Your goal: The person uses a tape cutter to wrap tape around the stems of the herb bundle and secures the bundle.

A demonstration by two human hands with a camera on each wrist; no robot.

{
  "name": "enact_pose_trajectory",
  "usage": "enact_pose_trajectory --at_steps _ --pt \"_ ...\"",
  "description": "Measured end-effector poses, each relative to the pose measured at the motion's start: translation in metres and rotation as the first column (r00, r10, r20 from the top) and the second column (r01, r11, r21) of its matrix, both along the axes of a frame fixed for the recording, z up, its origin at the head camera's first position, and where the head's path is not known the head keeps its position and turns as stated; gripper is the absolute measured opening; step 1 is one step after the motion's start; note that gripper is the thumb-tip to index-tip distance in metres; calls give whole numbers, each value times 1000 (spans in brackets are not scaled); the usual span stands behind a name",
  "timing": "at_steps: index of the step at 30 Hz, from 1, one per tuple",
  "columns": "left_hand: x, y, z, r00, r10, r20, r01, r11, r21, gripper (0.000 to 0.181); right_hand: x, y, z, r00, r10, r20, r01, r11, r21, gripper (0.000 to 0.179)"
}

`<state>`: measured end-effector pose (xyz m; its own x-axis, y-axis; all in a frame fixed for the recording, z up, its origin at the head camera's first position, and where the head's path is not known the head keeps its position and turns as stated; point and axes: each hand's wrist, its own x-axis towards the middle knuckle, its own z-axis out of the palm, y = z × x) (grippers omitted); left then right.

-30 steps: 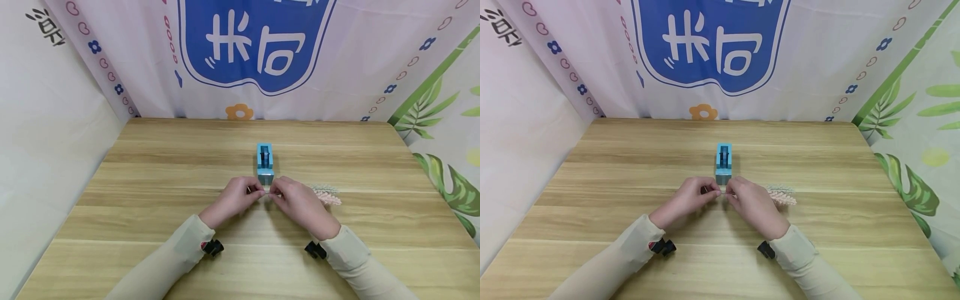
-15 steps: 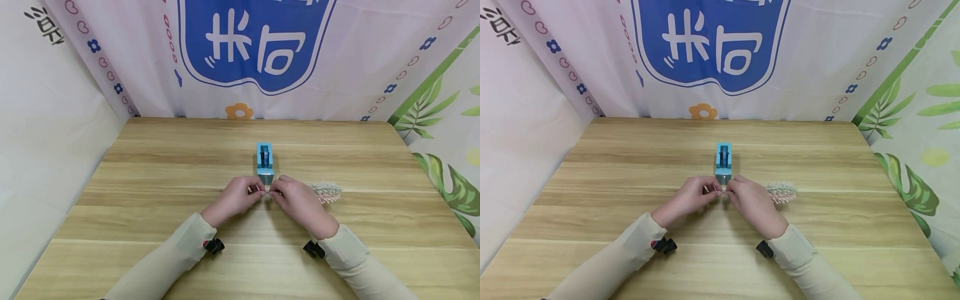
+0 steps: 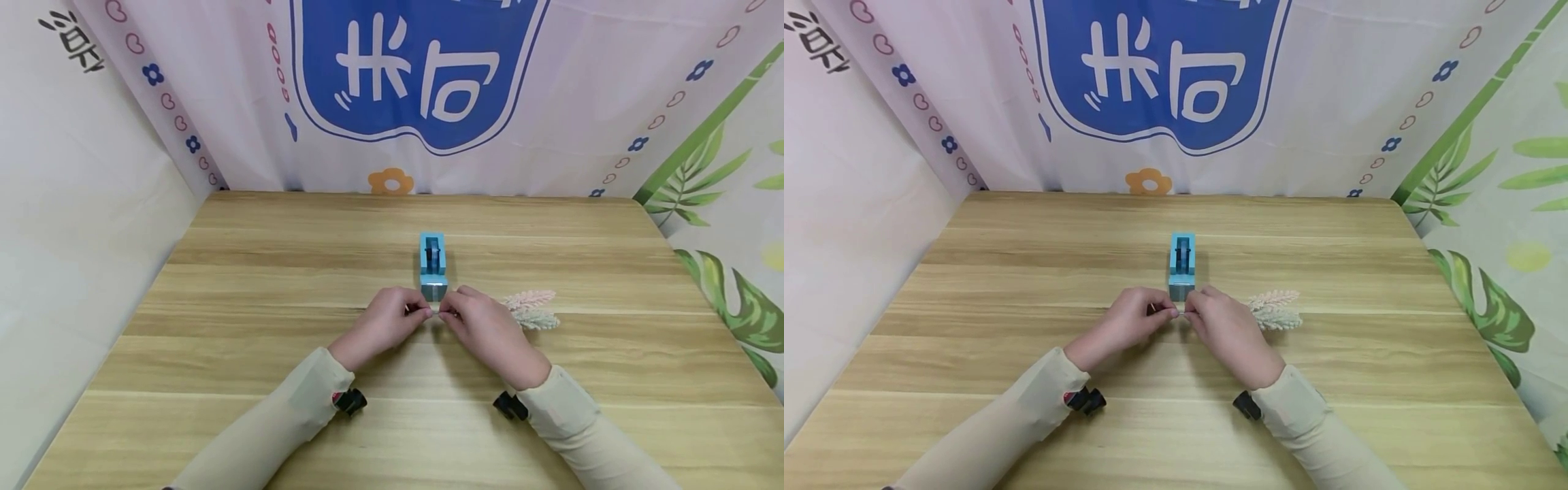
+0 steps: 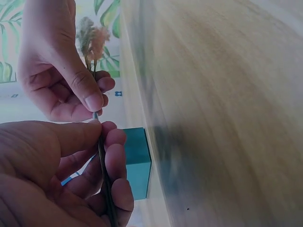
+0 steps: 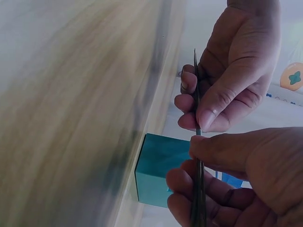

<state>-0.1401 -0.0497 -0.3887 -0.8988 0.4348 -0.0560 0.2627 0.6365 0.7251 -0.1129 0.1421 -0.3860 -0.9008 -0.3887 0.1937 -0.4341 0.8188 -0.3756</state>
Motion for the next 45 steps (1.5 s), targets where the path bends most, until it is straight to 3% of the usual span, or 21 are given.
enact_pose_trajectory --at_steps 10,18,25,40,45 --pt "0 2 3 999 36 -10 -36 999 25 7 -1 0 3 1000 9 20 -9 1000 5 6" --pt "0 1 2 1000 25 -13 -24 999 47 8 -3 1 2 1000 20 -16 -21 999 -26 6" --pt "-1 2 3 1000 21 -8 -21 999 26 16 -4 1 2 1000 10 -7 -10 999 -42 4" --pt "-2 4 3 998 49 -49 -47 998 38 9 -7 1 0 998 23 -60 -24 1000 -14 10" --pt "-2 4 2 998 46 -34 -46 999 3 10 -8 1 0 997 20 -76 -22 1000 -21 7"
